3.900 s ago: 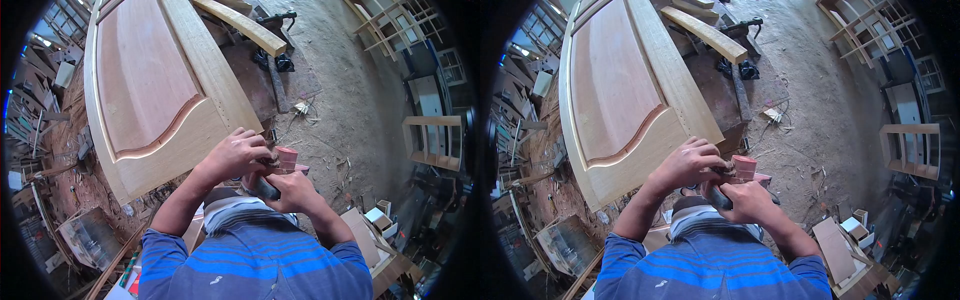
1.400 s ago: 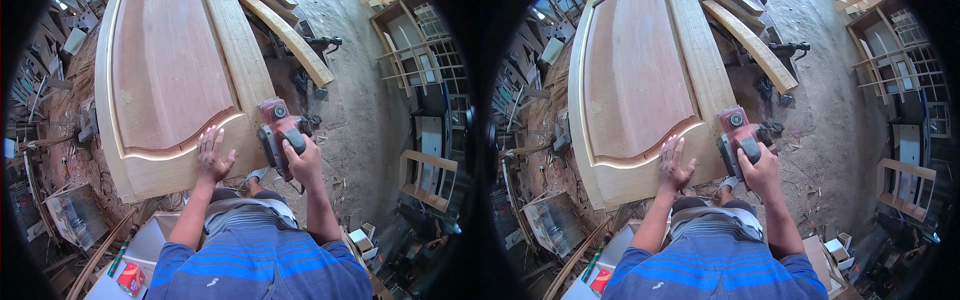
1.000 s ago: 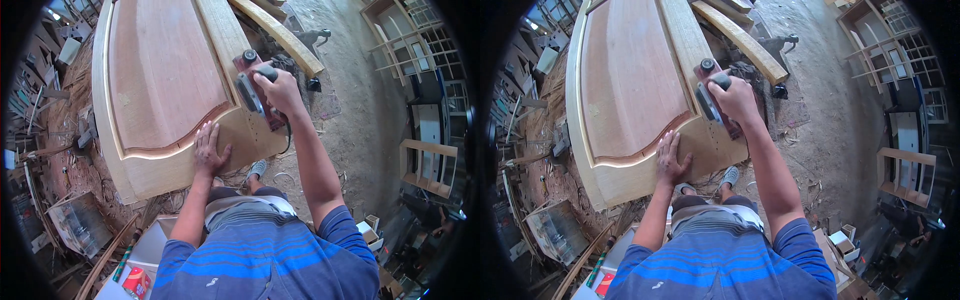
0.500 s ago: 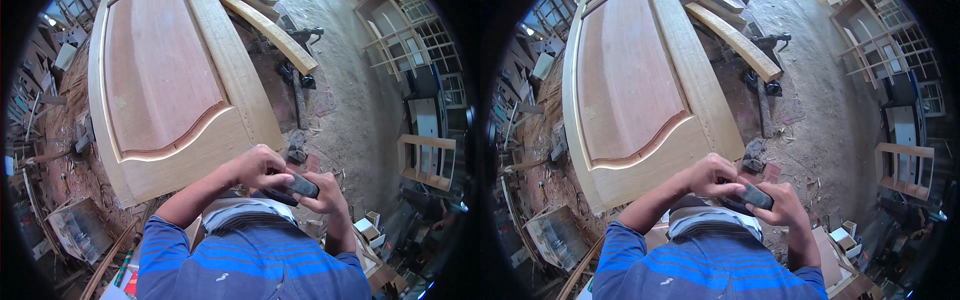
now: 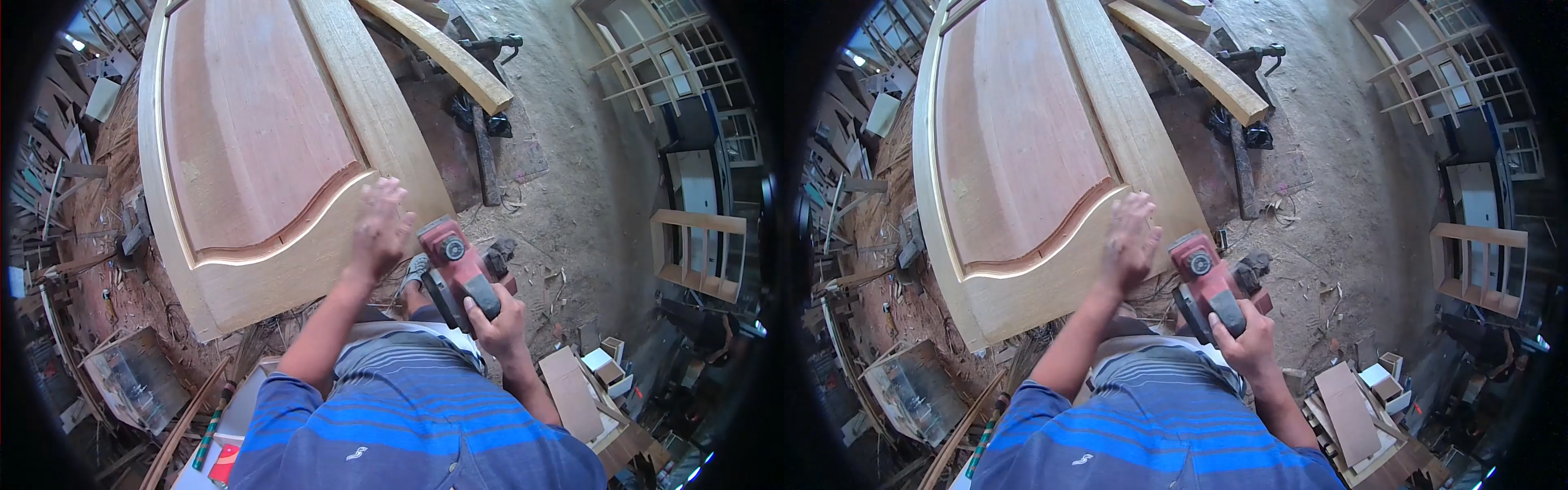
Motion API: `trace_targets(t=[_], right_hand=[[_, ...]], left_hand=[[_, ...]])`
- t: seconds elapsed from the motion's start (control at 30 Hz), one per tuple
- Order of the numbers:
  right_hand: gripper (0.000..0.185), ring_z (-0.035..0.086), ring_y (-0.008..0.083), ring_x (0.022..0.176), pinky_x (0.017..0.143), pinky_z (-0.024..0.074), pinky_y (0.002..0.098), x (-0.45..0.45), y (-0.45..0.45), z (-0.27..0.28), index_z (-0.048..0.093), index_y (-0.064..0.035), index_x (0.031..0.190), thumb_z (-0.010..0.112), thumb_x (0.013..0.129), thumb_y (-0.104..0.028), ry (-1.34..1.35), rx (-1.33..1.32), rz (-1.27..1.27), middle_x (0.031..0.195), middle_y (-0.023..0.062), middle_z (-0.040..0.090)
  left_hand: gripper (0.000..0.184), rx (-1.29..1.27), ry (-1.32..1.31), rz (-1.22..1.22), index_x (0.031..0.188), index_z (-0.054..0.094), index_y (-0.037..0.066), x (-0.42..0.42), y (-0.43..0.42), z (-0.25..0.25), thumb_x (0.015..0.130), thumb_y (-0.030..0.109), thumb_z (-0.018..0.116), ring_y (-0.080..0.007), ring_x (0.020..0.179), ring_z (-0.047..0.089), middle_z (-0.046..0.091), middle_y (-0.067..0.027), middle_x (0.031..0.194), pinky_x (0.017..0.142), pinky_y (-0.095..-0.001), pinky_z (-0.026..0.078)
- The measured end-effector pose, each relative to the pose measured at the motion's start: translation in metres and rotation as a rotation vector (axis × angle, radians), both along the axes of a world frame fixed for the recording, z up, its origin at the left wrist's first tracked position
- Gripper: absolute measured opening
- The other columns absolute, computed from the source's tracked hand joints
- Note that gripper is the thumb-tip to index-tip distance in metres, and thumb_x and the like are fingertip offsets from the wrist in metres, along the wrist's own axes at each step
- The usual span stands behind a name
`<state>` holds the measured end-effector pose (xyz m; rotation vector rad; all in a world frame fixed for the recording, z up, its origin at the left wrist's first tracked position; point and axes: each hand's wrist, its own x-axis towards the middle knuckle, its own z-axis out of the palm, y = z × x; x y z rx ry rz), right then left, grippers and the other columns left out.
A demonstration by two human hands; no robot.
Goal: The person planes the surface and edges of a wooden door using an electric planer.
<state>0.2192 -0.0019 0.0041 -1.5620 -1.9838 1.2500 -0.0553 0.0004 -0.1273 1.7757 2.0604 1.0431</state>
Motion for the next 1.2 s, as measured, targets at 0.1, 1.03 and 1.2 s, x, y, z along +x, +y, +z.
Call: trace_targets(t=[0.1, 1.03, 1.2], right_hand=[[0.026, 0.080, 0.0356, 0.073, 0.068, 0.0597, 0.0445, -0.004, 0.010, -0.005, 0.073, 0.0005, 0.102, 0.084, 0.095, -0.022, -0.027, -0.007, 0.002, 0.080, 0.0199, 0.077], [0.036, 0.080, 0.0405, 0.082, 0.079, 0.0611, 0.0486, -0.162, 0.164, -0.022, 0.076, 0.0025, 0.098, 0.080, 0.098, -0.034, -0.002, 0.119, 0.082, 0.084, 0.0256, 0.077], [0.040, 0.080, 0.0442, 0.099, 0.089, 0.0624, 0.0501, -0.211, 0.209, -0.026, 0.083, -0.0012, 0.109, 0.076, 0.099, -0.039, 0.007, 0.153, 0.125, 0.100, 0.0264, 0.081]], left_hand=[[0.072, -0.164, 0.194, -0.028, 0.167, 0.043, -0.001, -0.027, -0.011, -0.026, 0.108, 0.036, 0.061, -0.0370, 0.170, 0.025, 0.038, -0.0242, 0.177, 0.141, -0.0574, 0.008], [0.072, -0.170, 0.183, 0.243, 0.168, 0.038, -0.009, -0.031, -0.007, -0.038, 0.107, 0.025, 0.057, -0.0417, 0.164, 0.037, 0.043, -0.0296, 0.171, 0.139, -0.0578, 0.019], [0.071, -0.162, 0.181, 0.246, 0.167, 0.039, -0.008, -0.030, -0.007, -0.031, 0.107, 0.025, 0.057, -0.0410, 0.163, 0.038, 0.044, -0.0295, 0.170, 0.139, -0.0569, 0.020]])
